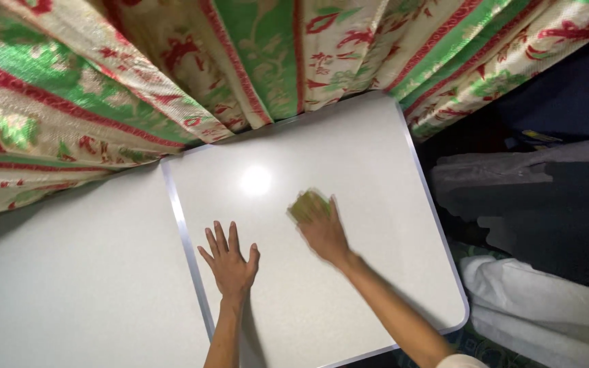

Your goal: Wipe a white folding table using a green cleaning cloth.

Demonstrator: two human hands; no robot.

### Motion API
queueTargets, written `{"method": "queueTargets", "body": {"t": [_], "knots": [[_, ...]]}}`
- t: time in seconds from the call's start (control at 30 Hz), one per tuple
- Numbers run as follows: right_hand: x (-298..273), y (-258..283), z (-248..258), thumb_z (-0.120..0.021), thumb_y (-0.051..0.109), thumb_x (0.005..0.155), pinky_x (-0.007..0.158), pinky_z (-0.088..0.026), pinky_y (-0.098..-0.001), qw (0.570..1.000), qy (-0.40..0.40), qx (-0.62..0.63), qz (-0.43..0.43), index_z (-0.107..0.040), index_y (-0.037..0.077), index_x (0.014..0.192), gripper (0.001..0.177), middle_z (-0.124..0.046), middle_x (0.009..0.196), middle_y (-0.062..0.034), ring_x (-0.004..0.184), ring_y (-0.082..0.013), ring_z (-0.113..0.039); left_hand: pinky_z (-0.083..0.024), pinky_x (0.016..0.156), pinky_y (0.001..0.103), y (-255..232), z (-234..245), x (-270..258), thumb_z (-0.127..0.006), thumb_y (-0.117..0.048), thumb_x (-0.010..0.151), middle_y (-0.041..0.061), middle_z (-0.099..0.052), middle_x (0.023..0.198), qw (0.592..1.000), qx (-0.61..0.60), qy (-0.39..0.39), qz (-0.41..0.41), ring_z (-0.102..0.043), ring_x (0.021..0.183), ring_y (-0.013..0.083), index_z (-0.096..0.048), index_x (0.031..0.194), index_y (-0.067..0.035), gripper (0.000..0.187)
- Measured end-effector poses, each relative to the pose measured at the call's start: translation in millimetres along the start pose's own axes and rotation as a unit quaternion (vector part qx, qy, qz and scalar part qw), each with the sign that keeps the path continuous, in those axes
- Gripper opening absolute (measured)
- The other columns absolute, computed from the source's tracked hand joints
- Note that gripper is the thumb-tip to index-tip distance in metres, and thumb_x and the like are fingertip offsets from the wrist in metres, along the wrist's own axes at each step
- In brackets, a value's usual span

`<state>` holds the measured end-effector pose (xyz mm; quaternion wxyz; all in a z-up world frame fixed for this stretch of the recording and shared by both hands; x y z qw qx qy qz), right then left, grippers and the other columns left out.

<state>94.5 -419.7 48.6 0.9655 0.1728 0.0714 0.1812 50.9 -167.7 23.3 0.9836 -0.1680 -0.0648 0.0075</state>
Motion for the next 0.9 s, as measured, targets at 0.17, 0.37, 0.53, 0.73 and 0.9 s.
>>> {"method": "queueTargets", "body": {"t": [0.17, 0.37, 0.53, 0.73, 0.9], "knots": [[-76.7, -3.8, -15.3, -0.05, 0.028, 0.103, 0.121, -0.006, -0.0644, 0.989, 0.1, 0.066, 0.088, -0.049, 0.024, 0.15, 0.047, -0.028, 0.166, -0.007, 0.154, -0.0308, -0.018, -0.003, 0.121, 0.071, -3.1, 1.9, 2.6, -0.057, -0.048, 0.093, 0.014, -0.016, 0.172, 1.0, 0.0, 0.009, 0.003, -0.007, 0.159, 0.0387, -0.039, 0.158, -0.014, 0.076], [-61.3, -123.7, -5.7, -0.048, 0.03, 0.106, 0.124, -0.008, -0.0654, 0.993, -0.089, -0.029, -0.078, -0.049, 0.025, 0.151, 0.046, -0.031, 0.167, -0.0078, 0.156, -0.0343, -0.022, -0.002, 0.122, 0.07, -4.4, 5.7, 2.9, -0.056, -0.048, 0.093, 0.012, -0.014, 0.173, 1.0, 0.0, 0.024, 0.012, -0.004, 0.16, 0.0371, -0.037, 0.159, -0.015, 0.076], [34.7, -116.9, -3.8, -0.051, 0.028, 0.104, 0.116, -0.002, -0.0706, 0.922, -0.225, -0.026, -0.314, -0.047, 0.018, 0.154, 0.051, -0.027, 0.167, -0.0188, 0.153, -0.0457, -0.017, -0.001, 0.122, 0.07, -0.9, 0.2, 3.6, -0.056, -0.049, 0.093, 0.012, -0.013, 0.172, 1.0, 0.003, 0.018, 0.009, -0.004, 0.159, 0.0367, -0.036, 0.159, -0.015, 0.077], [63.9, -0.6, 3.8, -0.051, 0.024, 0.102, 0.124, -0.005, -0.0624, 0.998, -0.024, 0.019, -0.062, -0.044, 0.017, 0.153, 0.051, -0.026, 0.168, -0.0127, 0.155, -0.0333, -0.016, -0.001, 0.122, 0.07, -0.4, -1.8, 2.0, -0.055, -0.05, 0.095, 0.013, -0.014, 0.173, 1.0, -0.007, 0.013, 0.0, -0.004, 0.159, 0.0364, -0.035, 0.16, -0.016, 0.077], [10.7, 4.7, -5.0, -0.053, 0.021, 0.099, 0.123, -0.007, -0.0616, 0.993, 0.077, 0.073, 0.051, -0.051, 0.021, 0.148, 0.049, -0.03, 0.165, -0.0059, 0.155, -0.0273, -0.018, -0.002, 0.122, 0.069, 3.2, -0.2, 3.2, -0.058, -0.05, 0.093, 0.013, -0.016, 0.172, 1.0, -0.007, 0.017, 0.01, -0.005, 0.159, 0.0366, -0.039, 0.157, -0.015, 0.075]]}}
Point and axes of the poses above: each hand's wrist, its own x-axis towards the middle knuckle, its own z-axis out of the back of the hand, y = z × x, the point moved 1 cm from there along x, towards the middle knuckle
